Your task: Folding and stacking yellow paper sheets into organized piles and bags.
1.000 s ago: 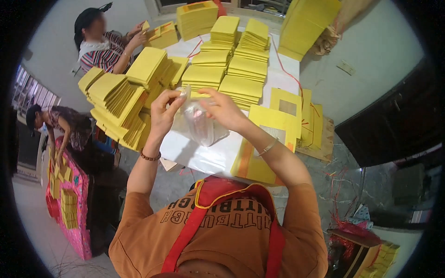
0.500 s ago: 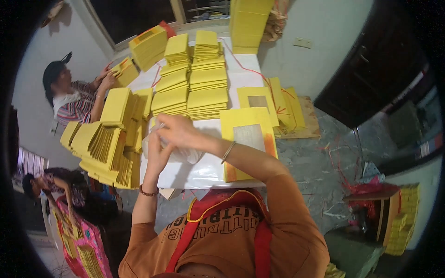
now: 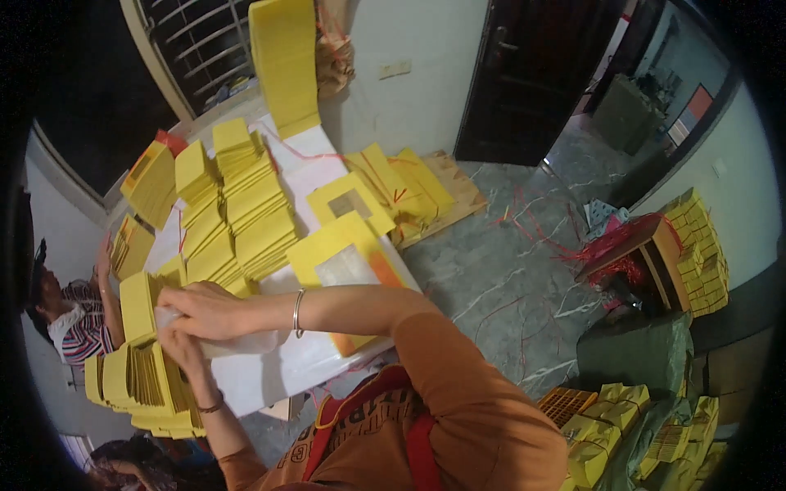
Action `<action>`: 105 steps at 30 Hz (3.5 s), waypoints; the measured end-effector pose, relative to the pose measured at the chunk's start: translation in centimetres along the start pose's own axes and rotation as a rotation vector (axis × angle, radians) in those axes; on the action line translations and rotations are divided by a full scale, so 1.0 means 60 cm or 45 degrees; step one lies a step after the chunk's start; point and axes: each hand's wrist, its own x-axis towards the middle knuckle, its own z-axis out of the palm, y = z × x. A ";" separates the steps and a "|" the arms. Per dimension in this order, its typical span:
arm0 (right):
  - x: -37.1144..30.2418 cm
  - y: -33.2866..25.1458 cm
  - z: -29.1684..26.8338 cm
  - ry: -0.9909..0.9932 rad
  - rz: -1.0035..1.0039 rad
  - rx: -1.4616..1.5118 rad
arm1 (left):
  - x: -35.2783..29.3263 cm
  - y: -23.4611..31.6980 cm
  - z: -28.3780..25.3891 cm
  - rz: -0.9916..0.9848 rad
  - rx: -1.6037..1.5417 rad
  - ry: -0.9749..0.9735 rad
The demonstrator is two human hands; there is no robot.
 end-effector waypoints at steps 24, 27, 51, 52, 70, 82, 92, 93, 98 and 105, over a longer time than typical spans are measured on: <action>-0.204 0.039 -0.667 0.011 0.321 0.186 | 0.166 0.431 0.605 0.208 -0.568 -0.319; -0.214 0.107 -0.707 -0.045 0.405 0.344 | 0.185 0.404 0.667 0.369 -0.356 -0.385; 0.078 0.299 -0.694 -0.108 0.170 -0.140 | 0.360 0.150 0.654 0.249 0.273 -0.052; 0.084 0.311 -0.694 -0.137 0.173 -0.089 | 0.362 0.143 0.656 0.209 0.234 -0.033; 0.112 0.513 -0.701 -0.288 0.438 0.879 | 0.394 0.064 0.707 0.091 0.722 -0.287; 0.182 0.531 -0.771 -0.703 0.075 0.388 | 0.411 0.036 0.705 -0.302 0.043 -0.113; 0.209 0.505 -0.788 -0.699 -0.429 -0.196 | 0.413 0.016 0.736 -0.488 0.077 0.253; 0.204 0.508 -0.777 -0.734 -0.276 0.103 | 0.416 0.013 0.739 -0.459 0.104 0.291; 0.181 0.533 -0.766 -0.830 0.510 0.882 | 0.419 0.015 0.725 -0.797 -0.203 0.204; 0.185 0.528 -0.751 -0.603 0.694 1.035 | 0.426 0.083 0.714 -0.481 0.279 0.153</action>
